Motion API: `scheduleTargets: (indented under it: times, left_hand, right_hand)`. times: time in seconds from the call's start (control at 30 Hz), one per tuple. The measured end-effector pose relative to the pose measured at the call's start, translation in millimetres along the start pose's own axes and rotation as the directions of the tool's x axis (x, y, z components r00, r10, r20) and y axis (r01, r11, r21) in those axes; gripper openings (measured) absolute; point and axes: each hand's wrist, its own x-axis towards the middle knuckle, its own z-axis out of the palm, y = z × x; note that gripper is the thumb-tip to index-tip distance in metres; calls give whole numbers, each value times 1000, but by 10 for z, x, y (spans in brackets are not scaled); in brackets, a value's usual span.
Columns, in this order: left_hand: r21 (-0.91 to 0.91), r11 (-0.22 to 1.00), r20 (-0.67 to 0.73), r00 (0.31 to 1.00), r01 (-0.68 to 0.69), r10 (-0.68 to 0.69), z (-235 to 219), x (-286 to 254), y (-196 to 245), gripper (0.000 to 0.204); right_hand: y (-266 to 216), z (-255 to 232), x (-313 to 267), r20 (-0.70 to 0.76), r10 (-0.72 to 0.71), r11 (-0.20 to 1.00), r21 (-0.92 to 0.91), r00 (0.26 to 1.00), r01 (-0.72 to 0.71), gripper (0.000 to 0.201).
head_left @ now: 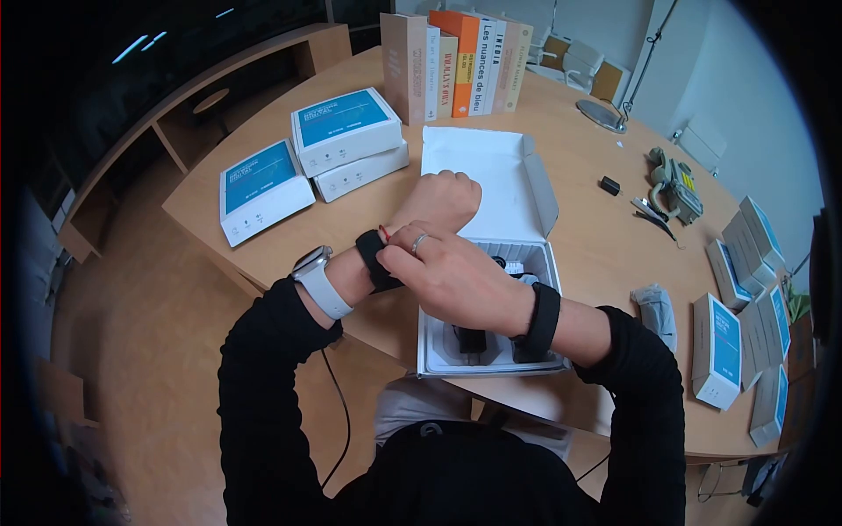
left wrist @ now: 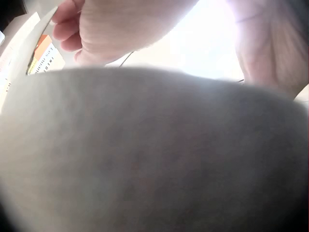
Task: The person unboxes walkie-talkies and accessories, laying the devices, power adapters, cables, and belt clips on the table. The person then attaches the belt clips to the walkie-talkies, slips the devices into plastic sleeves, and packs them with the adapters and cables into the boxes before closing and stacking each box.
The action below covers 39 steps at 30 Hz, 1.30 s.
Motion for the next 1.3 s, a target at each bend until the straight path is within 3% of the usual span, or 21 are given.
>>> scheduleTargets:
  times: [0.1, 0.2, 0.3, 0.37, 0.4, 0.43, 0.5, 0.63, 0.7, 0.87, 1.3]
  left_hand:
    - [-3, 998, -1, 998, -56, 56, 22, -12, -13, 12]
    - [-118, 990, 4, 997, -78, 79, -18, -38, 20, 9]
    - [-206, 978, 125, 992, -8, 34, -83, -105, 90, 5]
    - [-499, 863, -138, 990, -78, 10, -88, -218, 78, 7]
    - [-757, 651, -129, 989, -51, -73, -124, -262, 67, 10]
    - [-576, 814, -93, 996, -68, 17, -175, -301, 89, 12]
    - [-424, 904, 9, 998, -53, 63, -175, -349, 184, 11]
    - [-451, 891, 80, 991, -57, 104, -103, -409, 297, 15]
    - [-453, 891, 131, 986, -36, 106, -97, -391, 328, 17]
    - [-481, 872, 377, 920, 92, 111, -114, -334, 421, 24]
    - [-439, 893, 326, 944, 103, 51, -55, -281, 524, 21]
  right_hand:
    - [9, 12, -2, -3, -9, 1000, -2, 1000, 9, 29]
    - [1, 11, 3, -45, -37, 999, -2, 998, 37, 28]
    - [13, -72, -29, -41, -42, 999, -15, 998, 42, 27]
    - [33, -293, -119, -22, -36, 998, -53, 999, 34, 27]
    - [56, -433, -202, 7, -1, 995, -102, 1000, 2, 28]
    - [82, -551, -287, 11, 20, 990, -137, 1000, -19, 29]
    - [89, -706, -502, -25, 118, 958, -259, 993, -121, 10]
    - [146, -801, -980, -6, 264, 917, -309, 965, -252, 11]
    - [130, -763, -1148, 224, 408, 897, -282, 885, -341, 23]
    - [69, -685, -1191, 239, 437, 892, -241, 867, -383, 24]
    - [30, -624, -1234, 271, 432, 888, -295, 860, -353, 31]
